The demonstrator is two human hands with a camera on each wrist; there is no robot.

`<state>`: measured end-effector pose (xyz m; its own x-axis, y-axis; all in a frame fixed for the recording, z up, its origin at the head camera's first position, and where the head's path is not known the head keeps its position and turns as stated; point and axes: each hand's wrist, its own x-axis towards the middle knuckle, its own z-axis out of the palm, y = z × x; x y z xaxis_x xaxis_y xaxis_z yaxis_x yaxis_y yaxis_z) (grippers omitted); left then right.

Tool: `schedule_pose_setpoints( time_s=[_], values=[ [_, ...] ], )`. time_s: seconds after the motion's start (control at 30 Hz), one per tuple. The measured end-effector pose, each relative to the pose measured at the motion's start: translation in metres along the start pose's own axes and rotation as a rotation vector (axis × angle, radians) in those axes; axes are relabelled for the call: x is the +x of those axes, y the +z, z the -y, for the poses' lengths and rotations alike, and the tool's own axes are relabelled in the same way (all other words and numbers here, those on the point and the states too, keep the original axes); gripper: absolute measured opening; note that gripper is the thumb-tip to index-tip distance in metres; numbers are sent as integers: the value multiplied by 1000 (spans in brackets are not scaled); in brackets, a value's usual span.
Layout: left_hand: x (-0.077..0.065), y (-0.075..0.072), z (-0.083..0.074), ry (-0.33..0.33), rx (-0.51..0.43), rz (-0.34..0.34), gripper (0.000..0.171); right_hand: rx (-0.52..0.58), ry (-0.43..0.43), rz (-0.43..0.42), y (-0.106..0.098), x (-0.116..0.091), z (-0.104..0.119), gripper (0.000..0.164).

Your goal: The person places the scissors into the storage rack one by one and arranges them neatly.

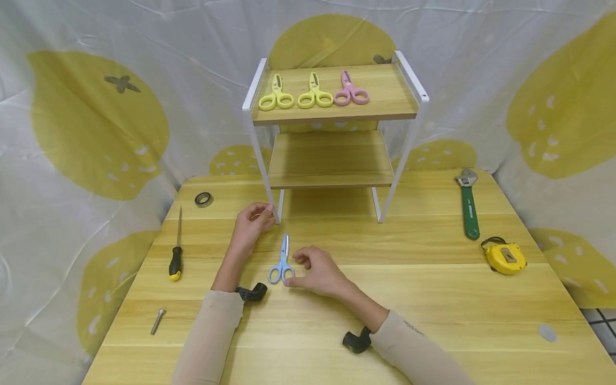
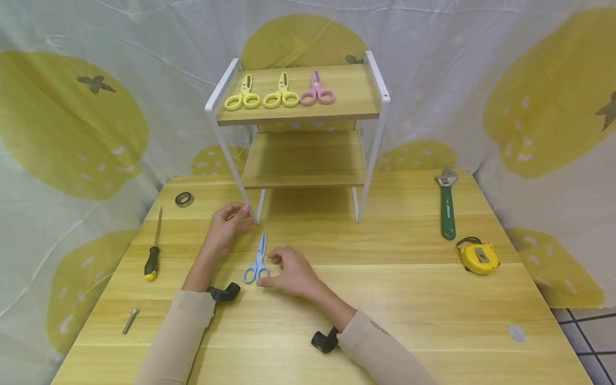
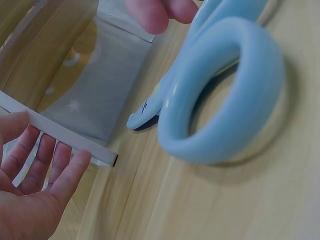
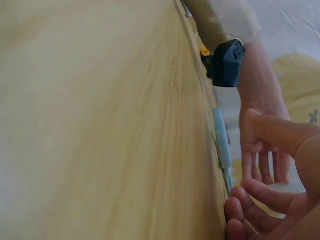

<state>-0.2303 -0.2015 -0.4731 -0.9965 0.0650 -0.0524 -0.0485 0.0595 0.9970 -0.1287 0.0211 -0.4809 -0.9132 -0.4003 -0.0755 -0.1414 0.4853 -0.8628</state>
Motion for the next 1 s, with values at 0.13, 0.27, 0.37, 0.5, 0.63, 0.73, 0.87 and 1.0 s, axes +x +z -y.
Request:
schedule_pose_setpoints(
  time_s=[0.13,0.27,0.37,0.5,0.63,0.73,0.87,1.0],
  values=[
    [2,-1,1,-2,-4,0,56,-39,-17,-6,3,3,-1,70],
    [2,-1,1,-5,0,-4,55,-78,-41,-17,6,6,-2,70],
    [1,0,-1,-6,6,-13,54,-107,-54,-22,8,6,0,68],
    [-1,-1,-1,-7,7,-18,54,-153,-51,-25,10,6,1,67],
    [-1,0,-1,-5,7,-14,53,-199,-26,-39,14,7,2,68],
    [-2,0,0,-4,11,-4,54,-225,-8,-60,17,9,1,63],
    [-2,1,0,-6,0,-2,54,-241,11,-83,18,11,1,49],
    [-2,1,0,-9,-4,3,54,-220,18,-101,17,10,2,39]
  ],
)
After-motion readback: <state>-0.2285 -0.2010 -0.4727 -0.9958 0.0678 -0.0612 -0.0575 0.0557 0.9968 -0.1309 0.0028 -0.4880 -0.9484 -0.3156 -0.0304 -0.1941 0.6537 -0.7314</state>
